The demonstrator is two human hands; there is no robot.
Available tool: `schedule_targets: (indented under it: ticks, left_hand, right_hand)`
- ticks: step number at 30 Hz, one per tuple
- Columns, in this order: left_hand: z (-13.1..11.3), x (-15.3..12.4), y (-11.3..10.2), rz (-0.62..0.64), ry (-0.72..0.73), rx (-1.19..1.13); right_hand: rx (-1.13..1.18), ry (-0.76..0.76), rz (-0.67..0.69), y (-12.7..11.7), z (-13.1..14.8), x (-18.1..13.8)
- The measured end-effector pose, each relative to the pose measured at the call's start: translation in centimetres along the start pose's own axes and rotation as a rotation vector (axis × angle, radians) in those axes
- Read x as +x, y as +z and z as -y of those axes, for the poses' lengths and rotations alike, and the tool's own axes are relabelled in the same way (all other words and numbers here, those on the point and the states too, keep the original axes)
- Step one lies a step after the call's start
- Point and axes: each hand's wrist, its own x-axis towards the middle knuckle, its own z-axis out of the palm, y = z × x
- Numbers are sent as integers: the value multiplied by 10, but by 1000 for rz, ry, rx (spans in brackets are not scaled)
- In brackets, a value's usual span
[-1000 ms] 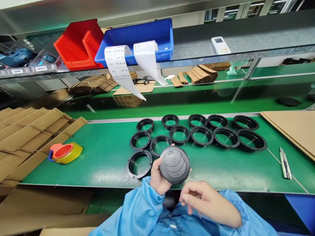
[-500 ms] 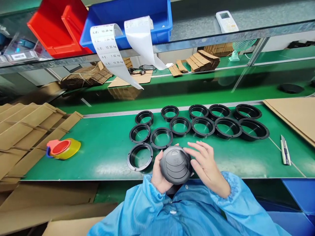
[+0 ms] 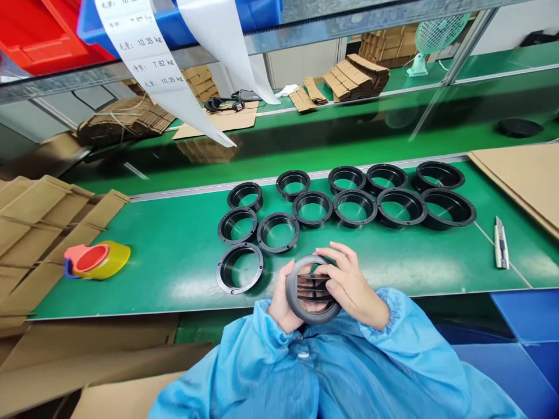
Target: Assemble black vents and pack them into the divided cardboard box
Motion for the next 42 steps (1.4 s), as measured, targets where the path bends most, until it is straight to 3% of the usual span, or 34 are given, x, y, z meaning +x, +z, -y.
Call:
schedule_targets:
  ticks: [6, 11, 17, 23, 30, 33, 37, 39, 42]
  left_hand:
    - [-2, 1, 8, 106, 21, 9]
    - [-5, 2, 13, 92, 4, 3]
    - [-4, 6, 7, 134, -8, -11]
    - [-5, 7, 6, 67, -12, -41]
    - [-7, -10, 4, -71, 53, -166]
    - [-6, -23, -3, -98, -9, -130]
    - [-9, -50, -13, -132, -20, 1]
    - [-16, -70, -18, -75, 9, 50]
    - [-29, -104, -25, -15, 129, 120]
  right_hand:
    - [206, 136, -149, -4, -2, -2]
    - [281, 247, -156, -6, -3, -6]
    - [284, 224, -149, -7, 0, -10]
    - [202, 185, -108, -8, 5, -11]
    - [-120, -142, 143, 10, 15, -22]
    - [-128, -153, 233, 17, 21, -14]
    - [-5, -111, 437, 27, 42, 15]
    - [60, -127, 527, 33, 54, 35]
    - [63, -166, 465, 49, 62, 71]
